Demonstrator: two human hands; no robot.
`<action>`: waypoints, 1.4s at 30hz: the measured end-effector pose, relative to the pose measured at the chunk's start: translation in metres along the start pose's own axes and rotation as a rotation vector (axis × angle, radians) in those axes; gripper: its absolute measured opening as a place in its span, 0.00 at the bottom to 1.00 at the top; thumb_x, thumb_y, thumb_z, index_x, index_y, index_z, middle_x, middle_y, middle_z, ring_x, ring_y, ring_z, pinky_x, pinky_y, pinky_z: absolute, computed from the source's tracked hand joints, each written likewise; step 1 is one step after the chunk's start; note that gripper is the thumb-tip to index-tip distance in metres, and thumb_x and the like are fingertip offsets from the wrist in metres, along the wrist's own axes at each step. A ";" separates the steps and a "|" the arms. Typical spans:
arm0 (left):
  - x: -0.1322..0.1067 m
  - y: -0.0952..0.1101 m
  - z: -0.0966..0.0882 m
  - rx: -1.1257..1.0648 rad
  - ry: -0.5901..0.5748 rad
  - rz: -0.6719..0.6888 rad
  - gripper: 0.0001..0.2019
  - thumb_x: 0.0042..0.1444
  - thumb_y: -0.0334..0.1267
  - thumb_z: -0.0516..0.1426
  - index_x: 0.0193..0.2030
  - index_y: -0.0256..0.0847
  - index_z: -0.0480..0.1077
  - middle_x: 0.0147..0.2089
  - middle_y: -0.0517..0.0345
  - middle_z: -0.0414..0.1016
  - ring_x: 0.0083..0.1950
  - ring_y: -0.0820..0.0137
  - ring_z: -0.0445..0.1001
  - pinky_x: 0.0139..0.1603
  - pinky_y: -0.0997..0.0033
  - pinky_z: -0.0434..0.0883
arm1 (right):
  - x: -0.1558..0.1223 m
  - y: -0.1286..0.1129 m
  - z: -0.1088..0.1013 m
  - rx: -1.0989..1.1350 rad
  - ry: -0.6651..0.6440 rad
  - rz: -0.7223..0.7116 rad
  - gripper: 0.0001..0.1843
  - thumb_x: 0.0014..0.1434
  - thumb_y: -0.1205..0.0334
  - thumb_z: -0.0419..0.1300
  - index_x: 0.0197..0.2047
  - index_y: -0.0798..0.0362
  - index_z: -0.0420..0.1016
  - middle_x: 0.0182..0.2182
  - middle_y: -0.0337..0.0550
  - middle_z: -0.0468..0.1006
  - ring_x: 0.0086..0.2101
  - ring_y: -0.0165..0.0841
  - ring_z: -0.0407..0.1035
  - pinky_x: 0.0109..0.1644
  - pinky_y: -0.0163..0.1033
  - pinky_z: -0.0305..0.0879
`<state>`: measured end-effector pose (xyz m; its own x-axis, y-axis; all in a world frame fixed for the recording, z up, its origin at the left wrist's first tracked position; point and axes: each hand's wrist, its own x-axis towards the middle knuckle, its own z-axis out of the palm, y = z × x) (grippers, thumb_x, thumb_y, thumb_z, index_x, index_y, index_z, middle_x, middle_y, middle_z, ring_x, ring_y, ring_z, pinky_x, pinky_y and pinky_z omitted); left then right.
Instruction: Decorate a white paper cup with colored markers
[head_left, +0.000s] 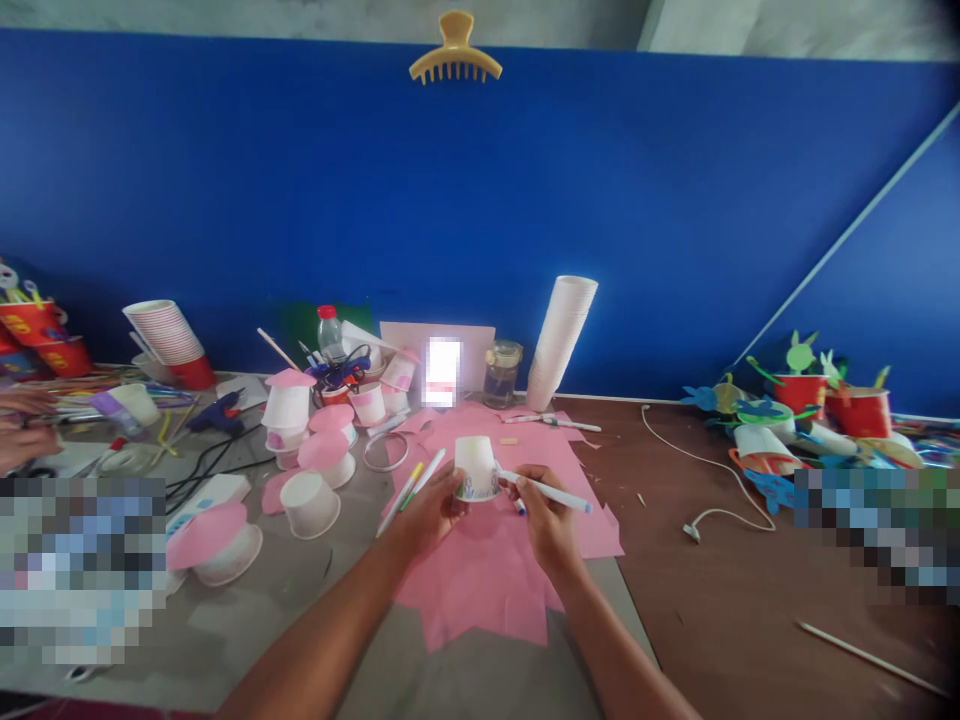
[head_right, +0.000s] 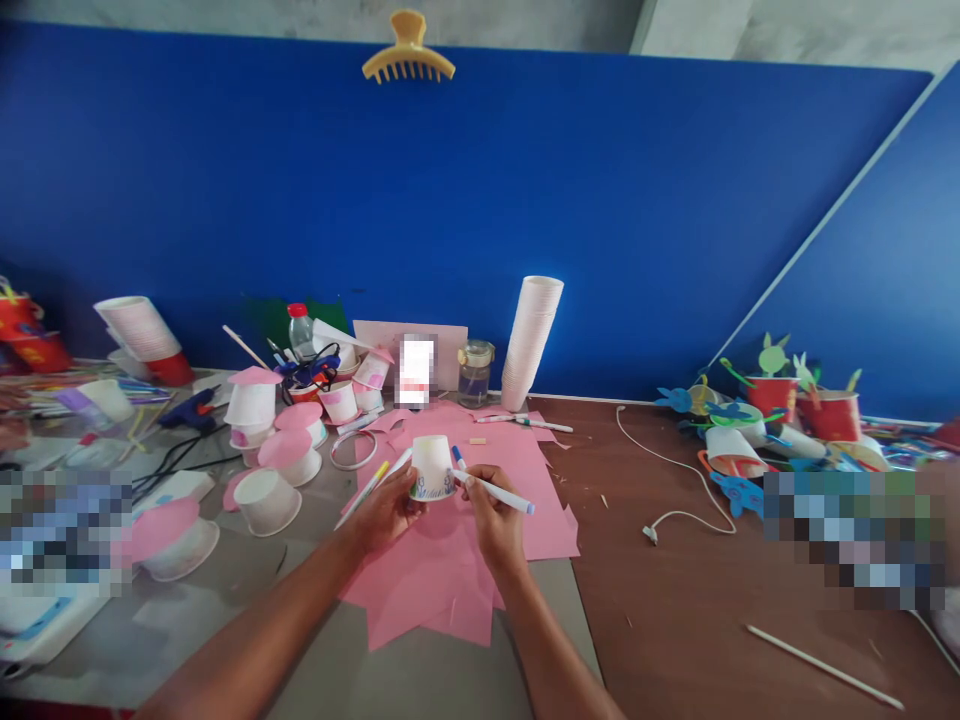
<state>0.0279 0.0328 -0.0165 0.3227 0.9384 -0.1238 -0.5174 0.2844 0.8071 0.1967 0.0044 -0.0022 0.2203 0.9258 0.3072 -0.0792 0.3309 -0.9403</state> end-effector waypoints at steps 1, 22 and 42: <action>0.000 0.000 0.000 0.001 0.000 -0.002 0.20 0.45 0.50 0.69 0.34 0.39 0.70 0.28 0.66 0.63 0.26 0.80 0.60 0.26 0.80 0.61 | 0.000 0.000 0.000 0.013 0.004 0.013 0.10 0.57 0.55 0.61 0.34 0.53 0.75 0.23 0.39 0.74 0.27 0.33 0.70 0.28 0.35 0.65; 0.002 0.000 -0.002 -0.024 0.013 -0.035 0.21 0.42 0.51 0.70 0.31 0.38 0.70 0.26 0.65 0.64 0.24 0.80 0.60 0.25 0.79 0.60 | -0.002 0.008 0.003 0.160 0.084 0.033 0.12 0.58 0.52 0.62 0.35 0.52 0.73 0.27 0.40 0.77 0.29 0.33 0.70 0.31 0.36 0.64; 0.002 0.000 0.001 -0.028 0.019 -0.036 0.22 0.41 0.52 0.70 0.33 0.38 0.71 0.26 0.65 0.65 0.23 0.80 0.59 0.24 0.78 0.59 | -0.006 0.002 0.006 0.105 0.087 -0.014 0.15 0.64 0.50 0.55 0.47 0.51 0.69 0.27 0.37 0.75 0.26 0.30 0.67 0.30 0.37 0.65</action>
<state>0.0295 0.0345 -0.0165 0.3267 0.9309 -0.1635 -0.5281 0.3233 0.7852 0.1892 0.0009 -0.0053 0.3050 0.9031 0.3023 -0.1754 0.3653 -0.9142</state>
